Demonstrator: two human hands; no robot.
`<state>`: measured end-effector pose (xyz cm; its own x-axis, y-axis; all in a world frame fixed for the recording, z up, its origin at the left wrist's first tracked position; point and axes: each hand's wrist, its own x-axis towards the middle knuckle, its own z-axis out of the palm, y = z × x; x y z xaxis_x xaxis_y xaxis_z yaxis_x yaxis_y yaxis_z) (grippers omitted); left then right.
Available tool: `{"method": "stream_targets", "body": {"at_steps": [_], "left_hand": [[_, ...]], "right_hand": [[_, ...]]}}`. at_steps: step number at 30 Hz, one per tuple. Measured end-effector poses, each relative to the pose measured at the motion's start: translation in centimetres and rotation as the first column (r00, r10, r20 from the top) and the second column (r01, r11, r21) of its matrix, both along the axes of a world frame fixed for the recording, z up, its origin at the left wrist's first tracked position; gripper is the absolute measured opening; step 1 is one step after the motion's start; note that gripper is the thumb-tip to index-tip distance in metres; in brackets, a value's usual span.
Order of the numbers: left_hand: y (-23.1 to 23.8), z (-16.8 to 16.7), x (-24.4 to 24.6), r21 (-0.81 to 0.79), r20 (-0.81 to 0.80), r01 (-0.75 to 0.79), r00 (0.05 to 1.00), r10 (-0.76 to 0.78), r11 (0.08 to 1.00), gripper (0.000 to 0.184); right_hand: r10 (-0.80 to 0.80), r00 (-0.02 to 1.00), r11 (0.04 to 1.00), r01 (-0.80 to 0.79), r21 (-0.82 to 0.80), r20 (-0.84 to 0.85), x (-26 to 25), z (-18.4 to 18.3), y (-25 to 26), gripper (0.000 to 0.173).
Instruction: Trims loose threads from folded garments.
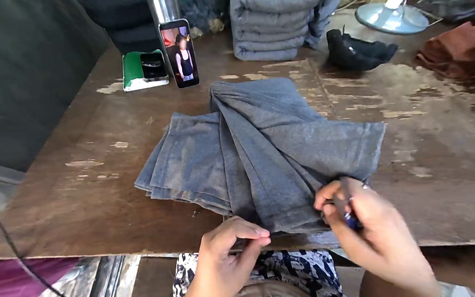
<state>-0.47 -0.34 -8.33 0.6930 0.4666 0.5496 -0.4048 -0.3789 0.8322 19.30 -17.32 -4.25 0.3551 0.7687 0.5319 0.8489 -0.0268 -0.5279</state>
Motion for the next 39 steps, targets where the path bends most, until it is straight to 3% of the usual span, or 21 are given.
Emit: {"method": "stream_targets", "body": {"at_steps": [4,6,9,13,16,19,23,25,32,39], "left_hand": [[-0.2,0.0,-0.1,-0.031,-0.012,-0.1,0.995,0.1,0.994,0.026],[-0.4,-0.2,0.1,0.023,-0.059,-0.146,0.987,0.147,0.989,0.034],[-0.3,-0.2,0.2,0.068,-0.06,-0.16,0.985,0.164,0.985,0.015],[1.0,0.8,-1.0,-0.018,-0.081,-0.049,0.996,0.048,0.999,0.008],[1.4,1.5,-1.3,-0.015,-0.047,0.017,0.999,-0.017,1.0,0.005],[1.0,1.7,-0.2,0.065,0.023,-0.007,1.0,0.006,0.998,0.007],[0.1,1.5,1.9,0.316,-0.024,-0.119,0.991,0.133,0.941,0.005],[0.0,1.3,2.2,0.349,-0.052,-0.114,0.989,0.141,0.93,0.003],[-0.3,1.3,1.0,-0.026,-0.028,0.091,0.995,-0.092,0.995,0.005],[-0.4,1.2,0.8,-0.003,0.015,0.05,0.999,-0.05,0.999,0.011]], "right_hand": [[0.022,0.968,0.984,0.022,-0.175,0.249,-0.9,0.2,-0.2,0.053],[0.032,0.946,0.978,0.037,-0.207,0.322,-1.1,0.2,-0.2,0.055],[0.06,0.929,0.946,0.064,-0.316,0.365,-1.6,1.2,-0.4,0.057],[0.094,0.925,0.915,0.065,-0.398,0.368,-1.8,2.1,-0.5,0.059],[0.103,0.913,0.929,0.053,-0.367,0.394,-1.7,1.8,-0.5,0.058],[0.086,0.901,0.956,0.046,-0.289,0.426,-1.4,0.8,-0.4,0.056],[0.084,0.933,0.92,0.062,-0.387,0.349,-2.0,2.1,-0.6,0.059],[0.084,0.929,0.92,0.066,-0.385,0.36,-2.0,2.1,-0.6,0.059],[0.097,0.894,0.93,0.074,-0.359,0.437,-2.1,1.7,-0.6,0.058],[0.018,0.821,0.949,0.166,-0.269,0.57,-2.5,0.6,0.1,0.06]]}}
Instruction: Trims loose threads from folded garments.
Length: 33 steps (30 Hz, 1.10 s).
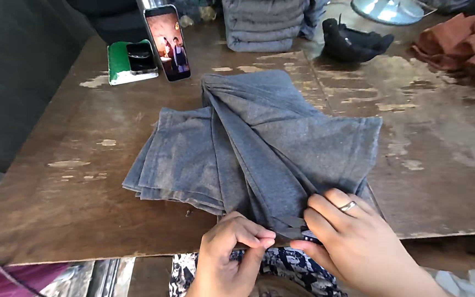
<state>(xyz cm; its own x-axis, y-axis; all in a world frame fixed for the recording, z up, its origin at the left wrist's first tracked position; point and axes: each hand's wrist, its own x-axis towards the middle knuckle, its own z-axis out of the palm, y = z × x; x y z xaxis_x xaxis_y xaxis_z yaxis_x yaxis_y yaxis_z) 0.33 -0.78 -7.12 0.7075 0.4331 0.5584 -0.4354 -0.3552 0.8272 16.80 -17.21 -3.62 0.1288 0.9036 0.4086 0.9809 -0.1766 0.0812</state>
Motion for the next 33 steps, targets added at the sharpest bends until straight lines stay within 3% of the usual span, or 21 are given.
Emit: {"method": "stream_targets", "body": {"at_steps": [7,16,18,20,21,22,23,25,27,29,33], "left_hand": [[0.4,-0.5,0.0,-0.028,-0.016,0.012,1.0,-0.012,1.0,0.008],[0.1,-0.4,0.1,-0.144,0.012,0.074,0.997,-0.073,0.987,0.011],[0.5,0.2,-0.5,-0.202,0.043,0.25,0.968,-0.246,0.947,0.01],[1.5,0.9,-1.5,-0.232,0.052,0.535,0.841,-0.539,0.813,0.02],[2.0,1.1,-1.8,-0.218,0.036,0.629,0.769,-0.638,0.746,0.027],[2.3,1.3,-2.1,-0.202,0.009,0.643,0.755,-0.655,0.739,0.033],[2.3,1.4,-2.3,-0.187,-0.026,0.561,0.817,-0.575,0.806,0.036],[1.7,1.2,-2.0,-0.103,-0.101,0.191,0.974,-0.201,0.976,0.042],[1.3,0.5,-0.8,0.004,-0.139,-0.084,0.987,0.083,0.996,0.069],[0.8,0.1,0.1,0.064,-0.148,-0.174,0.972,0.182,0.983,0.086],[0.0,0.3,0.8,0.116,-0.159,-0.243,0.952,0.26,0.963,0.072]], "right_hand": [[-0.031,1.0,0.999,0.031,-0.037,-0.003,-0.3,0.3,0.4,0.06],[-0.048,0.999,0.998,0.047,0.038,0.018,-0.5,-0.3,0.6,0.059],[-0.032,0.999,0.999,0.032,0.032,-0.001,-0.3,-0.2,0.5,0.059],[-0.016,0.996,1.0,0.014,-0.016,-0.089,0.0,0.4,0.1,0.059],[-0.009,0.987,0.999,0.001,-0.052,-0.161,0.2,1.1,-0.1,0.061],[0.002,0.973,0.998,-0.015,-0.056,-0.23,0.5,1.4,-0.4,0.061],[0.028,0.961,0.999,-0.035,-0.024,-0.275,0.8,1.3,-0.6,0.061],[0.103,0.943,0.993,-0.08,0.083,-0.318,1.6,0.4,-0.8,0.057],[0.139,0.924,0.986,-0.095,0.139,-0.355,2.1,0.2,-0.9,0.055],[0.15,0.915,0.983,-0.098,0.153,-0.375,2.3,0.2,-1.0,0.054],[0.097,0.909,0.993,-0.063,0.097,-0.405,1.8,0.8,-1.1,0.06]]}}
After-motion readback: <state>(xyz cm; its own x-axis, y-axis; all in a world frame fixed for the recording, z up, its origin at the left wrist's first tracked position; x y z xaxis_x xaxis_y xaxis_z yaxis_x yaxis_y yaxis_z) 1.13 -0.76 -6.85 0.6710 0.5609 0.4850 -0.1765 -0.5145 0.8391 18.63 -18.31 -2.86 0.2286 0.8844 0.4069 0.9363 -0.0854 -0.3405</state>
